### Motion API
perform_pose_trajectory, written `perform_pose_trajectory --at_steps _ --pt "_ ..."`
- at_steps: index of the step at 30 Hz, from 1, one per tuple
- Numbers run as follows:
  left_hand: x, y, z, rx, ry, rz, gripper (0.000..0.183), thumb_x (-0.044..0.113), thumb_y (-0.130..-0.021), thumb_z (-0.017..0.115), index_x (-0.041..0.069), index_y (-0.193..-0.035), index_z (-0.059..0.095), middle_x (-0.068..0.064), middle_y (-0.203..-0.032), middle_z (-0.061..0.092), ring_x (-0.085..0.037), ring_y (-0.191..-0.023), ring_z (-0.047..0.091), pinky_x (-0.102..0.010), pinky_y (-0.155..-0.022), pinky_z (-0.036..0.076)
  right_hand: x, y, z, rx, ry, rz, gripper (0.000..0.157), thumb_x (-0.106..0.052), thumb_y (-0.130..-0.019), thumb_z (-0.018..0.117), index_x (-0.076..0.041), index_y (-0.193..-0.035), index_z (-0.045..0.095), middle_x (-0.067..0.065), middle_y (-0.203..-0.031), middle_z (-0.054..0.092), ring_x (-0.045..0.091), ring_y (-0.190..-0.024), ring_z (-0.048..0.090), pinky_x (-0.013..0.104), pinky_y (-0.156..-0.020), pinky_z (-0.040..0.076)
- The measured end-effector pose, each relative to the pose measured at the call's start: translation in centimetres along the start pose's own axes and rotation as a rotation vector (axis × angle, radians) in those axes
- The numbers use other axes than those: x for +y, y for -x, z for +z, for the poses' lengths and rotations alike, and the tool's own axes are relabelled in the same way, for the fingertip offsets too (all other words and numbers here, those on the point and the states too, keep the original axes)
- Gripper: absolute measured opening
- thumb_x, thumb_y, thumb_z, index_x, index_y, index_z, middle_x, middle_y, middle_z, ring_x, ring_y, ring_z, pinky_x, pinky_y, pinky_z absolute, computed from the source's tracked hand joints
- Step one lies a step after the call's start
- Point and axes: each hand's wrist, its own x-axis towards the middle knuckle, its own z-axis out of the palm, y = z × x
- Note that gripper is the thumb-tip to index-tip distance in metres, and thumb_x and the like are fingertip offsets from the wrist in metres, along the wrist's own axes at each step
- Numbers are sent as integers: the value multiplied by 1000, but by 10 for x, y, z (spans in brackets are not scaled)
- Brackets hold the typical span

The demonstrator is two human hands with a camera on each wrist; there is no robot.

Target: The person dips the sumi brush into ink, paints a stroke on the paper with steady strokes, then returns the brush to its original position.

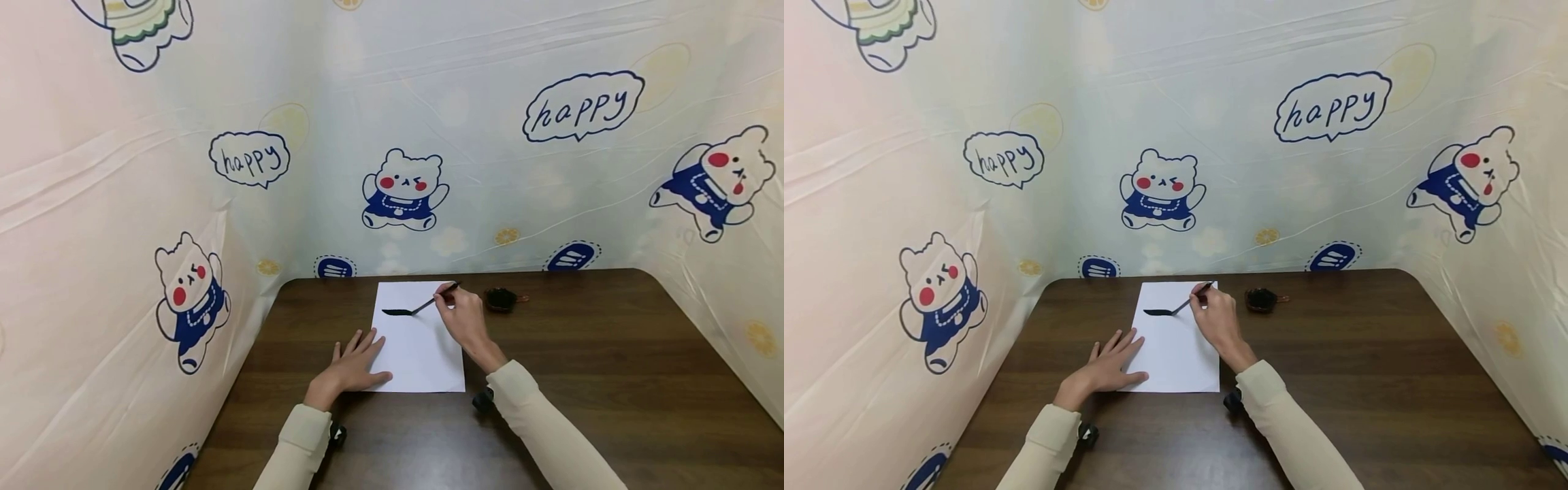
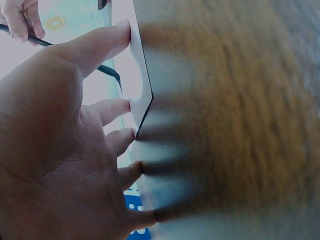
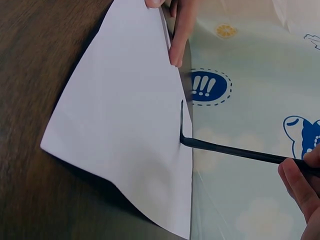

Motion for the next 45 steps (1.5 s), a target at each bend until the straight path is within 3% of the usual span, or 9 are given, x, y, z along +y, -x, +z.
perform_pose_trajectory --at_steps 14,22,34,45 --pt "-2 -2 3 4 22 5 90 60 -98 65 19 -170 30 -9 -181 12 -42 -167 2 -81 -123 -4 1 3 -10 -3 16 22 6 -7 -100 72 -3 -97 76 13 -94 80 24 -81 79 41 -72 65" --pt "-3 0 2 21 53 34 91 64 -97 65 19 -169 32 -11 -181 14 -44 -166 2 -82 -121 -6 4 4 -18 23 44 -10 7 -7 -99 74 -1 -96 76 14 -90 79 25 -78 78 42 -68 63" --pt "1 -1 2 20 -6 -9 89 59 -97 68 19 -169 33 -8 -181 16 -42 -167 7 -81 -124 2 9 6 -28 15 54 -4 6 -6 -98 74 -2 -98 77 14 -93 80 26 -81 79 43 -71 64" --pt "0 -1 0 13 22 9 91 60 -97 67 18 -169 33 -10 -181 15 -44 -167 5 -81 -123 -2 12 6 -36 24 77 -5 4 -6 -97 74 -3 -97 77 15 -89 79 29 -78 78 47 -73 63"
